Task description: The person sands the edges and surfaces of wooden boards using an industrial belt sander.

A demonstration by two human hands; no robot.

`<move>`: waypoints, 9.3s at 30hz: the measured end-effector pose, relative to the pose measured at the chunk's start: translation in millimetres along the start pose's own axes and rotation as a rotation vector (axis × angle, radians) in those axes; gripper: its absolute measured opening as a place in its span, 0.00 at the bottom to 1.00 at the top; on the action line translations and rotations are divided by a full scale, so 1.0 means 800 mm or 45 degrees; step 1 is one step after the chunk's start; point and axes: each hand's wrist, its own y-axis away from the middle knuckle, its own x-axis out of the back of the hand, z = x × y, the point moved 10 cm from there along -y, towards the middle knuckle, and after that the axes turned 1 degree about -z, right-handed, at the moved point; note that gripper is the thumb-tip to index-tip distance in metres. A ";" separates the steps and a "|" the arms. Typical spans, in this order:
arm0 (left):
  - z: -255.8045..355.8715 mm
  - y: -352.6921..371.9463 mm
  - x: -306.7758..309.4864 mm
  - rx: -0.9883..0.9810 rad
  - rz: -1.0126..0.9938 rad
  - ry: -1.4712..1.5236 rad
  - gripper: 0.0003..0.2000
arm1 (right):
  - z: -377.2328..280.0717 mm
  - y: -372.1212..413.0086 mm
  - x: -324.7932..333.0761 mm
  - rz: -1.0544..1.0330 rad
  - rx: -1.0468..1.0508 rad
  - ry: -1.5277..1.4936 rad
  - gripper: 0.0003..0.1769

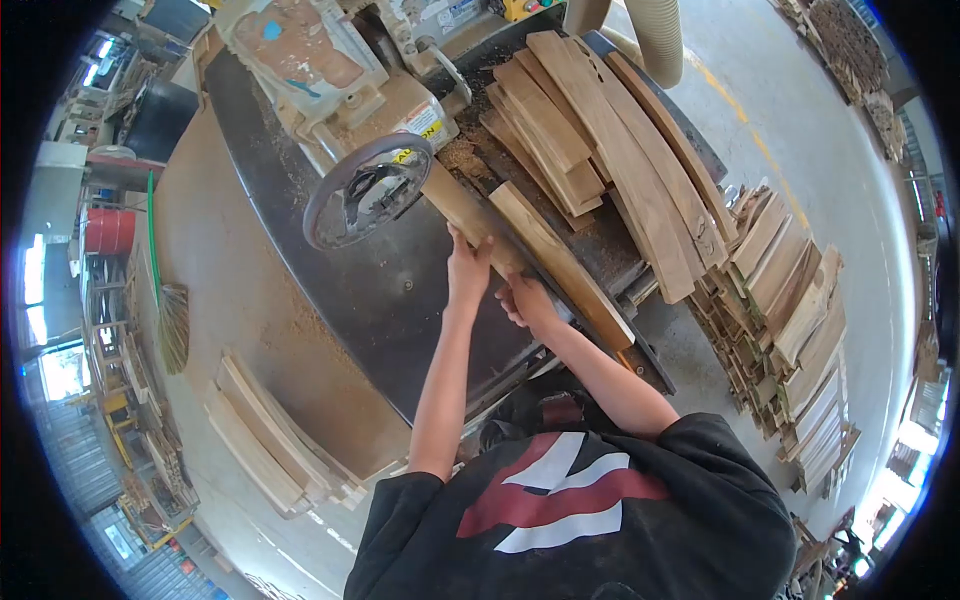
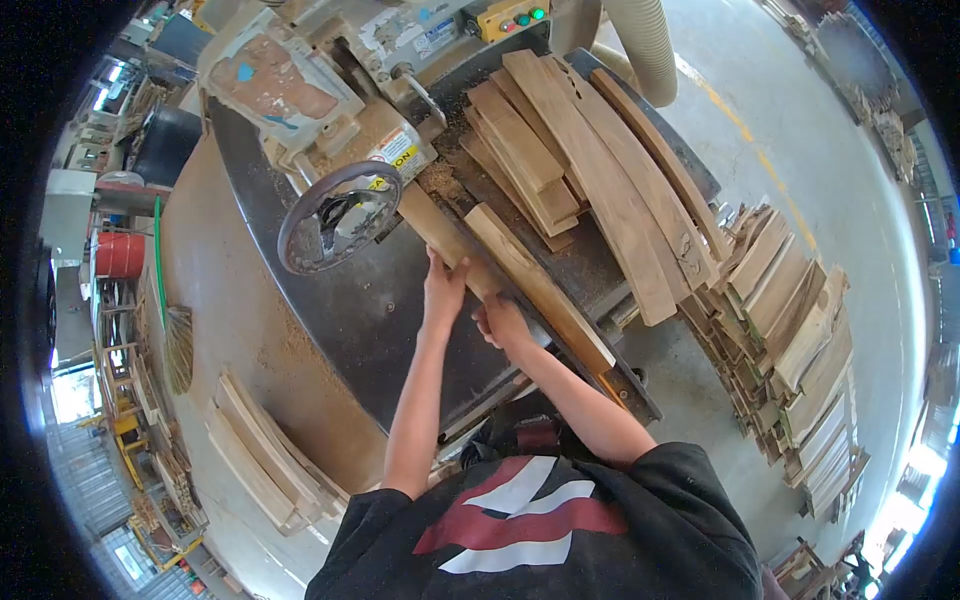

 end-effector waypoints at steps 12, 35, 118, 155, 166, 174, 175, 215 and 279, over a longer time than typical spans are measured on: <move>-0.013 -0.098 0.086 -0.267 0.363 0.410 0.19 | -0.128 -0.092 -0.086 0.496 0.595 0.562 0.38; -0.148 0.218 0.191 -0.490 1.123 0.424 0.08 | -0.072 0.018 -0.091 -0.097 1.322 0.867 0.17; -0.052 0.001 0.075 -0.473 0.226 0.350 0.23 | -0.066 -0.055 -0.021 0.420 0.347 0.300 0.27; -0.212 0.429 0.448 0.383 1.368 -0.380 0.36 | -0.076 -0.004 -0.118 -0.426 0.631 0.748 0.18; -0.171 0.325 0.165 0.051 0.662 1.222 0.35 | 0.032 0.132 -0.090 -0.693 0.426 1.193 0.28; -0.102 0.278 0.064 -0.341 0.502 0.266 0.27 | 0.087 0.135 -0.058 -0.694 -0.051 1.112 0.34; -0.097 0.274 0.071 -0.376 0.530 0.217 0.26 | 0.086 0.133 -0.047 -0.699 -0.126 1.142 0.35; -0.058 0.025 0.107 -0.564 0.823 0.784 0.09 | -0.104 -0.116 -0.093 0.313 0.507 0.242 0.26; -0.087 0.311 0.052 -0.206 -0.150 3.001 0.50 | -0.007 0.242 -0.135 -0.709 0.805 1.704 0.27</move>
